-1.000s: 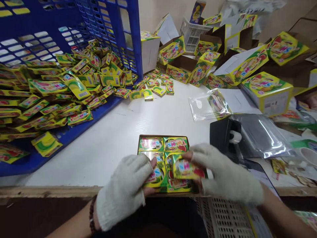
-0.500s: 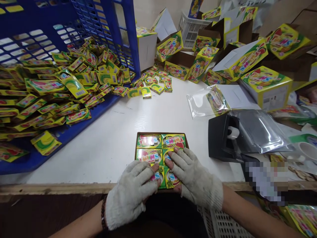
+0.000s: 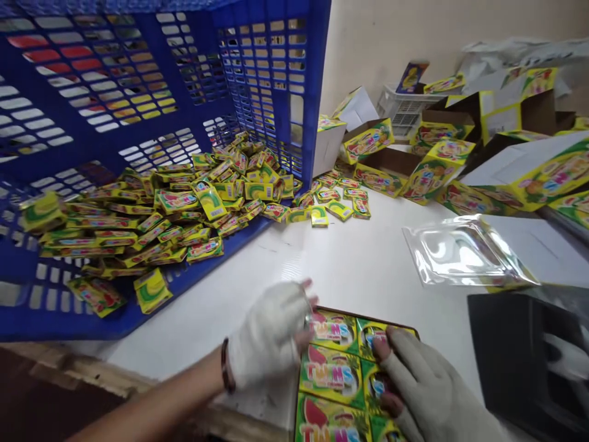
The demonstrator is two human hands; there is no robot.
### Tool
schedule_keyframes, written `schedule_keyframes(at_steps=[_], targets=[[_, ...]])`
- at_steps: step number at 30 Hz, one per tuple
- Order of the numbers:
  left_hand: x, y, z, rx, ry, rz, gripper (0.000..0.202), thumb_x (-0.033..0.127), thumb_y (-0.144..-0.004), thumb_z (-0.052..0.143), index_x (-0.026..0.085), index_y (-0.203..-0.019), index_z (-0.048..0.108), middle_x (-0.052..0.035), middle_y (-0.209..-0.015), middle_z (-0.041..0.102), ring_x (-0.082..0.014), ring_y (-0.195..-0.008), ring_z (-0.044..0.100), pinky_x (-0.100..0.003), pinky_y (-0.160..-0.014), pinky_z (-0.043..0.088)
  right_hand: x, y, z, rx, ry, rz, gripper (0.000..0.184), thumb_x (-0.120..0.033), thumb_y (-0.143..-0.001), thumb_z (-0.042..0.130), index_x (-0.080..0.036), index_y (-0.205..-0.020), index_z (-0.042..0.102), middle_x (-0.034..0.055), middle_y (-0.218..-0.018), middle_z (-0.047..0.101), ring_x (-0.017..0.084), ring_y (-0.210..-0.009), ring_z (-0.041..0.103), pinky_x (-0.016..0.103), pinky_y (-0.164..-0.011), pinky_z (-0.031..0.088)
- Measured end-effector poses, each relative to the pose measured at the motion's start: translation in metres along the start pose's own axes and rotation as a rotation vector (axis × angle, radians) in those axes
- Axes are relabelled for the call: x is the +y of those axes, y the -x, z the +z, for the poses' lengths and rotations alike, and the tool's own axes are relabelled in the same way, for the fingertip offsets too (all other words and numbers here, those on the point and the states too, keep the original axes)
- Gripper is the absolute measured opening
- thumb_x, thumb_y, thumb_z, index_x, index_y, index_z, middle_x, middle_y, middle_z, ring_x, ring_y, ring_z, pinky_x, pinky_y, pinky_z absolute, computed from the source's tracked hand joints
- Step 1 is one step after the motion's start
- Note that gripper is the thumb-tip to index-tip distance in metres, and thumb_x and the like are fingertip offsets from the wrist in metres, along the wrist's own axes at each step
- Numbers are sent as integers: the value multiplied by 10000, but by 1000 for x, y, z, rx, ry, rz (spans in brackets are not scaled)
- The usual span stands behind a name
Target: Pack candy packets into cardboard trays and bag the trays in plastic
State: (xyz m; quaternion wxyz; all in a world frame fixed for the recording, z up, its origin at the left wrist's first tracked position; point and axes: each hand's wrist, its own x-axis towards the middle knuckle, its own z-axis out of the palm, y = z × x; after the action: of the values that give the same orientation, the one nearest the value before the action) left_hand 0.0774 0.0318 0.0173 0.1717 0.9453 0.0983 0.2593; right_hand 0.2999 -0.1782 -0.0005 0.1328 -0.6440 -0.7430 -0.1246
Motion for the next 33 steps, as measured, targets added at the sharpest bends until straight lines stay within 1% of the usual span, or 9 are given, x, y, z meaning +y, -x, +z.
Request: schedule_keyframes(at_steps=[4,6,9,12,16,21,25,30,33], targets=[[-97,-62,-3,7,-381,-366,436,220,-849,506,152,-1280,506,-152,-1282,565,-258,-1249,514,-413,-1040,446,-1,-6,13,-174,39,-36,506,-249,-704,596,-165,-1203,603,187,-1123,654,378,-1000,611,491,-765,551],[-136,-94,-4,-63,-523,-415,524,176,-796,552,126,-1313,481,-172,-1308,540,-290,-1280,471,-430,-1063,405,2,-20,8,-294,14,54,342,-284,-660,618,-197,-987,675,165,-978,687,354,-840,642,458,-643,543],[-167,-125,-5,-142,-565,-375,477,106,-795,529,145,-1270,522,-150,-1244,597,-295,-1257,481,-484,-1119,293,20,-65,-8,-510,-178,181,152,-316,-825,522,-255,-787,656,55,-740,675,216,-583,607,335,-522,469],[-158,-128,-1,-228,-583,-343,332,100,-883,409,112,-1166,582,-162,-1075,662,-283,-1103,579,-499,-1061,317,53,-134,-2,-502,-291,239,300,-303,-954,388,-235,-838,656,45,-812,691,191,-710,644,306,-654,483],[-113,-101,15,-363,-579,-329,294,133,-926,350,109,-1023,627,-153,-876,675,-284,-847,639,-455,-797,429,93,-223,57,-375,-126,316,362,-146,-913,443,-212,-1242,580,110,-1233,597,222,-1024,605,308,-826,469],[-99,-72,23,-469,-497,-297,114,266,-854,568,188,-902,636,-94,-981,650,-258,-856,623,-391,-731,432,112,-285,114,-589,158,107,448,-125,-917,454,-256,-1341,517,183,-1316,484,294,-1097,543,378,-812,456],[-112,-67,20,-394,-362,-384,350,372,-805,643,197,-1100,572,-91,-1130,615,-265,-1035,583,-383,-850,442,118,-292,114,-643,189,44,373,-147,-926,436,-227,-1253,598,199,-1211,537,301,-1042,563,397,-793,445],[-100,-61,17,-515,-325,-656,404,545,-924,382,222,-1084,564,-70,-919,675,-273,-817,647,-379,-665,453,133,-261,109,-578,97,59,290,-205,-838,578,-162,-1112,663,176,-1197,533,284,-995,560,372,-792,456],[-95,-55,12,-512,-309,-484,336,340,-950,347,212,-1199,533,-103,-1083,662,-265,-945,640,-395,-750,464,141,-237,116,-534,20,175,457,-374,-784,692,-140,-1170,620,170,-1193,530,279,-970,555,386,-828,470]])
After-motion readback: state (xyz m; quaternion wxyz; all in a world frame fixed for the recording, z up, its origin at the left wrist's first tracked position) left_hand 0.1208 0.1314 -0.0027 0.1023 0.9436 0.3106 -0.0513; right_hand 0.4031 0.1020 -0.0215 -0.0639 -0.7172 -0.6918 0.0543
